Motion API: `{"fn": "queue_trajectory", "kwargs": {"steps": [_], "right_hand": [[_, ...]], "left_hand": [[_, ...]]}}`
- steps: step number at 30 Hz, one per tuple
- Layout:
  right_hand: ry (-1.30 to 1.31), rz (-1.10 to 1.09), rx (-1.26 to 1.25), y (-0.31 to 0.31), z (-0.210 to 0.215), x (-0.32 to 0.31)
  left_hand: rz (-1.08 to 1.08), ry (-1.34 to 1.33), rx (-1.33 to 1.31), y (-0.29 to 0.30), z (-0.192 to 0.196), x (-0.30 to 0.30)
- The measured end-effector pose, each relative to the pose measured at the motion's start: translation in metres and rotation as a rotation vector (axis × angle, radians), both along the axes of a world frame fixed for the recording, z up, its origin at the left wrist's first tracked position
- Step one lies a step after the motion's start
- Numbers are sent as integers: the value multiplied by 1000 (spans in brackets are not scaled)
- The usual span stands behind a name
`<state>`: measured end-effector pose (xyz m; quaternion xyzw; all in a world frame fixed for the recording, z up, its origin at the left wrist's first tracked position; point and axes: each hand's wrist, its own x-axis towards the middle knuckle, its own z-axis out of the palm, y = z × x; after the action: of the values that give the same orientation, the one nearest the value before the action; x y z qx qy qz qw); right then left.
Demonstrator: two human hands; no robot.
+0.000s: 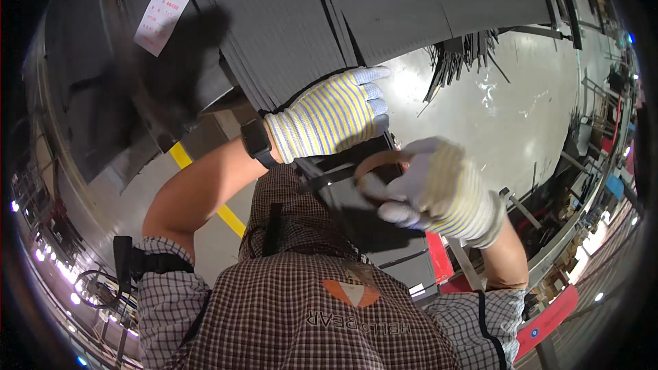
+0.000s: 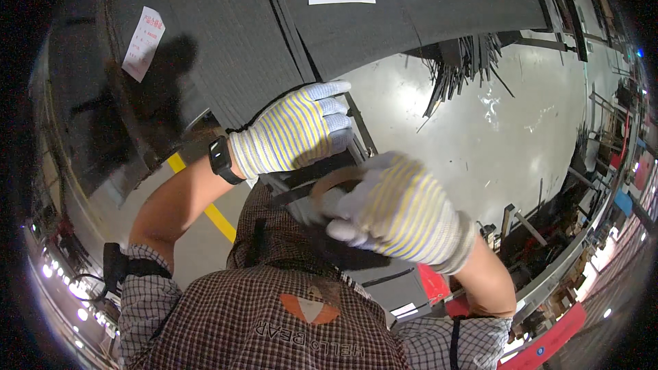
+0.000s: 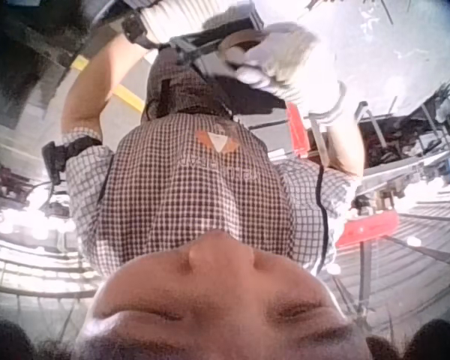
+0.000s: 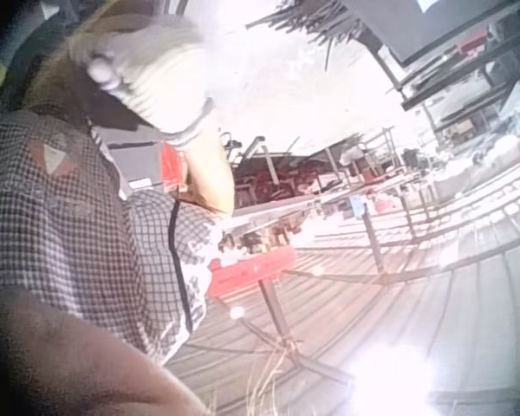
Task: Preparing, cutting, and labeling large foam sheets in a manufacturing facility.
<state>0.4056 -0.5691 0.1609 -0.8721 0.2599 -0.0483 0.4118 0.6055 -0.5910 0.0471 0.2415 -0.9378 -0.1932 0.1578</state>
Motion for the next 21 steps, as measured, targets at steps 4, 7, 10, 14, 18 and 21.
{"fn": "queue_trajectory", "kwargs": {"steps": [4, 7, 10, 14, 18, 21], "right_hand": [[651, -175, -189, -34, 17, -37], [433, -233, -349, -37, 16, -39], [116, -336, -424, -33, 9, -42], [319, -931, 257, 11, -43, -62], [342, -582, 240, 90, -77, -92], [401, -544, 178, 157, -93, -108]], "left_hand": [[-45, -122, -63, 6, -5, 1], [98, 57, 35, 14, -22, -5], [151, 300, -121, 11, 20, 8], [829, 665, 143, 99, 32, 50], [1124, 617, 1296, 218, 46, 41], [862, 437, 1363, 268, 17, 11]]}}
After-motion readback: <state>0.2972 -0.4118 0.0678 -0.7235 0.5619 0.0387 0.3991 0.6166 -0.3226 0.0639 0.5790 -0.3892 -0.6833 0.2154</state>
